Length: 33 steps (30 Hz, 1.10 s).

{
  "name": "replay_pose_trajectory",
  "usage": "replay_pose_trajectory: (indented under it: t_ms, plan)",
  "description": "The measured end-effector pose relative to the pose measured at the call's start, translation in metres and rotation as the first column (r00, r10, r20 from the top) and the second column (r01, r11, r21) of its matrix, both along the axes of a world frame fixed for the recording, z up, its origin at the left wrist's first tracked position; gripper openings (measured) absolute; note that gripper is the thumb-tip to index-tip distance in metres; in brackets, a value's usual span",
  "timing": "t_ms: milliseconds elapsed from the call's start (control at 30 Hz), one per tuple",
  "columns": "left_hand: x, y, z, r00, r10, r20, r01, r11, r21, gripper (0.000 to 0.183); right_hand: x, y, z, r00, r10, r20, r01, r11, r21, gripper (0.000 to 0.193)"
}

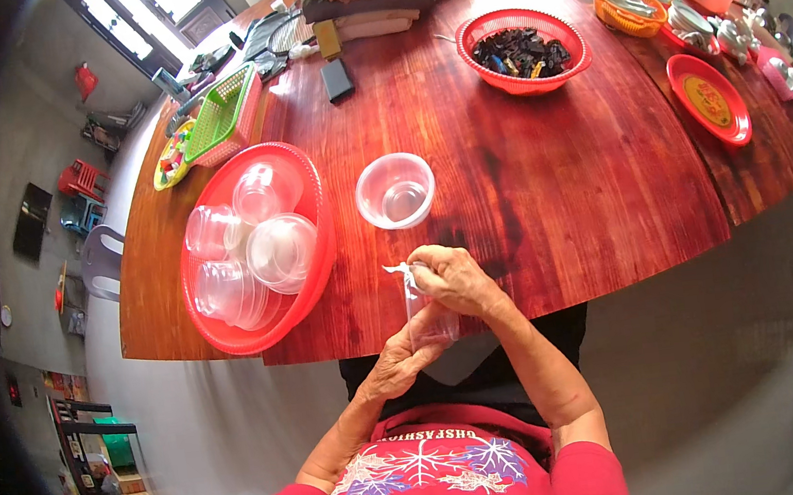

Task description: The person wipes the interior and exterior of clear plastic containers using a white cloth. They pick up each container from a red tray, wipe it thoroughly, and place it back on the tray. The task is performed one container at a time in a repetitive sequence.

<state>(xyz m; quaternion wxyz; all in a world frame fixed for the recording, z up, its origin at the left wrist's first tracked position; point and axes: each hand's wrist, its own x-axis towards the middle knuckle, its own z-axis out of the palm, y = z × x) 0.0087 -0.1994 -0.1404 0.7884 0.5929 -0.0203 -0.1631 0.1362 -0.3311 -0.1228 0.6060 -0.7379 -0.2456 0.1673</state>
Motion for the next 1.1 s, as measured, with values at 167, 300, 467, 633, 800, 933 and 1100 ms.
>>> replay_pose_trajectory:
  t_ms: [167,300,467,633,800,933,1100]
  plan:
    - [0.005,0.007,-0.007,0.994,0.114,0.002,-0.114,0.993,-0.021,0.046,-0.044,0.001,0.017,0.741,-0.153,0.654,0.143,0.987,0.069,0.029]
    - [0.009,0.004,0.003,0.961,0.275,-0.009,-0.272,0.944,-0.188,0.039,-0.083,-0.001,0.003,0.579,-0.162,0.799,0.239,0.971,0.024,0.031]
    - [0.008,0.011,-0.01,0.986,0.146,0.081,-0.093,0.883,-0.46,0.051,-0.065,0.0,0.01,0.65,-0.315,0.692,0.247,0.948,0.2,0.031]
    - [0.005,0.001,0.017,0.984,0.174,-0.027,-0.169,0.895,-0.412,0.059,-0.044,0.002,0.019,0.883,-0.415,0.217,0.338,0.885,0.319,0.022]
    - [0.007,-0.005,0.023,0.98,0.193,-0.05,-0.192,0.854,-0.483,0.056,-0.023,-0.003,0.012,0.898,-0.346,-0.271,0.419,0.86,0.29,0.023]
    - [0.015,0.001,0.021,0.965,0.219,-0.143,-0.262,0.811,-0.524,0.045,-0.05,-0.002,0.015,0.906,-0.418,0.067,0.365,0.852,0.376,0.022]
    - [0.017,0.004,0.032,0.966,0.255,0.05,-0.205,0.867,-0.455,0.039,-0.071,-0.015,0.029,0.663,-0.217,0.717,0.153,0.976,0.155,0.024]
